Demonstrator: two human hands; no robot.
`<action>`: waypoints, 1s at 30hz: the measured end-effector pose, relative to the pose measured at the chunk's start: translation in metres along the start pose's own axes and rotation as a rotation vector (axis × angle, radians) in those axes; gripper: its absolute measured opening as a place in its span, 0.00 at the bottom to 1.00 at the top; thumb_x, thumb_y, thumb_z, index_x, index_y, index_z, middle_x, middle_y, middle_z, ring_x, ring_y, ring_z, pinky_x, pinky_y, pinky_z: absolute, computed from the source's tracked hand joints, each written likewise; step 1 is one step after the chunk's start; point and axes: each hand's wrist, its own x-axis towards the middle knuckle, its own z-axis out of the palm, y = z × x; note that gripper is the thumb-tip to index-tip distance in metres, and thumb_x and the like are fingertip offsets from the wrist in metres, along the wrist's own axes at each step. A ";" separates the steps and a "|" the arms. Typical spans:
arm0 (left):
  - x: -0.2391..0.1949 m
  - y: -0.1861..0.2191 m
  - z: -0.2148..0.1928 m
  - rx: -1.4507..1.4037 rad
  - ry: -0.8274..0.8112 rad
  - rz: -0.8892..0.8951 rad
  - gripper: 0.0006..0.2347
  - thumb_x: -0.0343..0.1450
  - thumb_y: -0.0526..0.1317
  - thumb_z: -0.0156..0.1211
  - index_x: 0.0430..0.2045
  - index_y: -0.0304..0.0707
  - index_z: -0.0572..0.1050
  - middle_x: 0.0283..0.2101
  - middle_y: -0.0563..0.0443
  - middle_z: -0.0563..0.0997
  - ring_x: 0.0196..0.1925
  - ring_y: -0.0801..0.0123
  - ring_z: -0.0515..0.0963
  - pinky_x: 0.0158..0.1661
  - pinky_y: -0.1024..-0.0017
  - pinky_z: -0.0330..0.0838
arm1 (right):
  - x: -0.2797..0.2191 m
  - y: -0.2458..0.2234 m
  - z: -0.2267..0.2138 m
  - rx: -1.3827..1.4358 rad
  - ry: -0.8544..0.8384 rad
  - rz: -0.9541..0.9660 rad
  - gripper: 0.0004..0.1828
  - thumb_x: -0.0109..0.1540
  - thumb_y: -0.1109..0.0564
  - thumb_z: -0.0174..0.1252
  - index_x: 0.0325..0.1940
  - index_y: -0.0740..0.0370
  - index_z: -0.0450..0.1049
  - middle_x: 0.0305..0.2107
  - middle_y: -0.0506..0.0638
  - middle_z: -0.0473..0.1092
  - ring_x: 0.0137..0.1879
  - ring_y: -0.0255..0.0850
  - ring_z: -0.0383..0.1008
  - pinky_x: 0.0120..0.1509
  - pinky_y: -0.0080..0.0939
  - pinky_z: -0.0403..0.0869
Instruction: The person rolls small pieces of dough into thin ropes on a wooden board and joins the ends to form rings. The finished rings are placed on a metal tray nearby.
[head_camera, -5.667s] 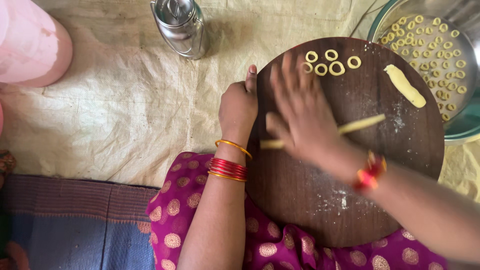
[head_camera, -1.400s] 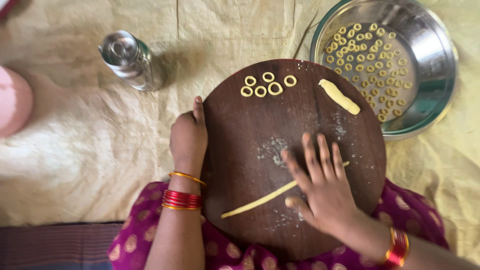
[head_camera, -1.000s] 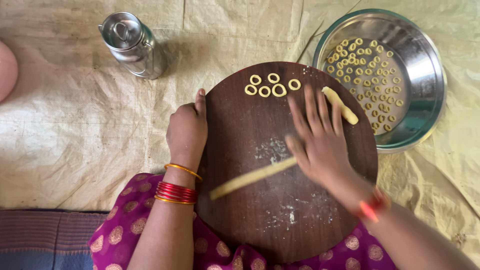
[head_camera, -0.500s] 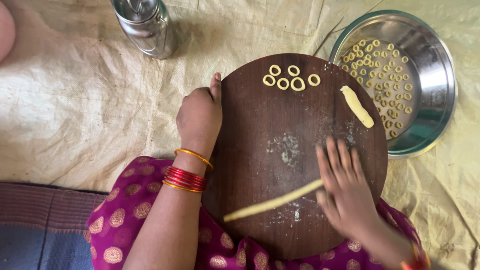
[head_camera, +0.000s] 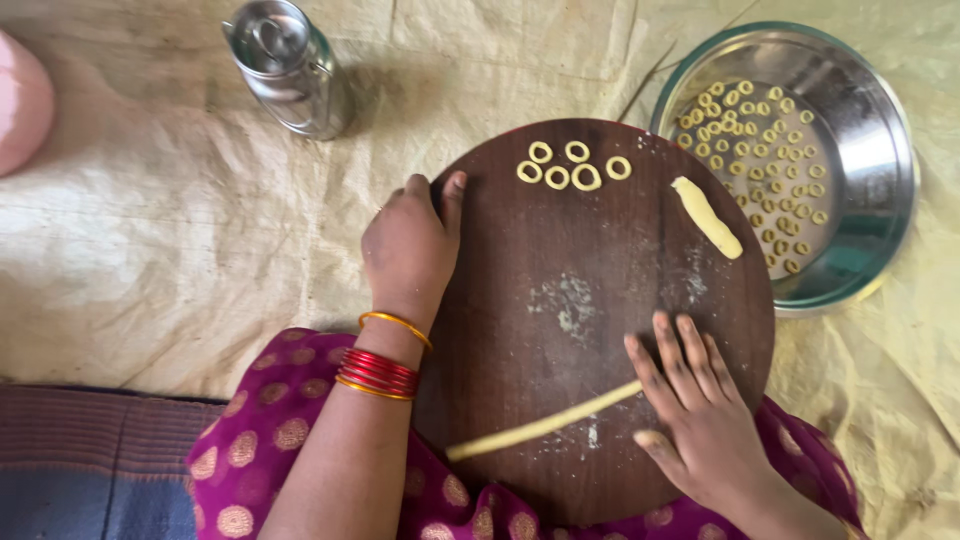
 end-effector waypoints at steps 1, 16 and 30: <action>0.000 -0.001 -0.001 -0.025 -0.025 0.002 0.24 0.76 0.60 0.48 0.32 0.32 0.76 0.31 0.35 0.81 0.35 0.40 0.82 0.37 0.51 0.74 | 0.000 0.003 0.003 0.000 0.006 -0.012 0.41 0.66 0.32 0.18 0.79 0.51 0.38 0.76 0.59 0.34 0.81 0.57 0.30 0.80 0.61 0.37; 0.001 0.001 0.008 0.111 0.226 0.472 0.27 0.75 0.56 0.57 0.58 0.31 0.69 0.49 0.40 0.79 0.50 0.47 0.79 0.47 0.55 0.70 | 0.014 -0.002 -0.005 0.091 0.029 0.019 0.42 0.68 0.32 0.24 0.79 0.61 0.38 0.76 0.63 0.37 0.81 0.60 0.33 0.80 0.64 0.39; -0.002 0.011 -0.012 -0.063 -0.004 0.295 0.25 0.72 0.54 0.61 0.59 0.43 0.68 0.47 0.40 0.79 0.45 0.45 0.81 0.38 0.54 0.76 | 0.122 0.053 0.006 0.056 0.109 0.012 0.47 0.67 0.27 0.15 0.81 0.60 0.33 0.78 0.62 0.32 0.82 0.58 0.30 0.83 0.60 0.36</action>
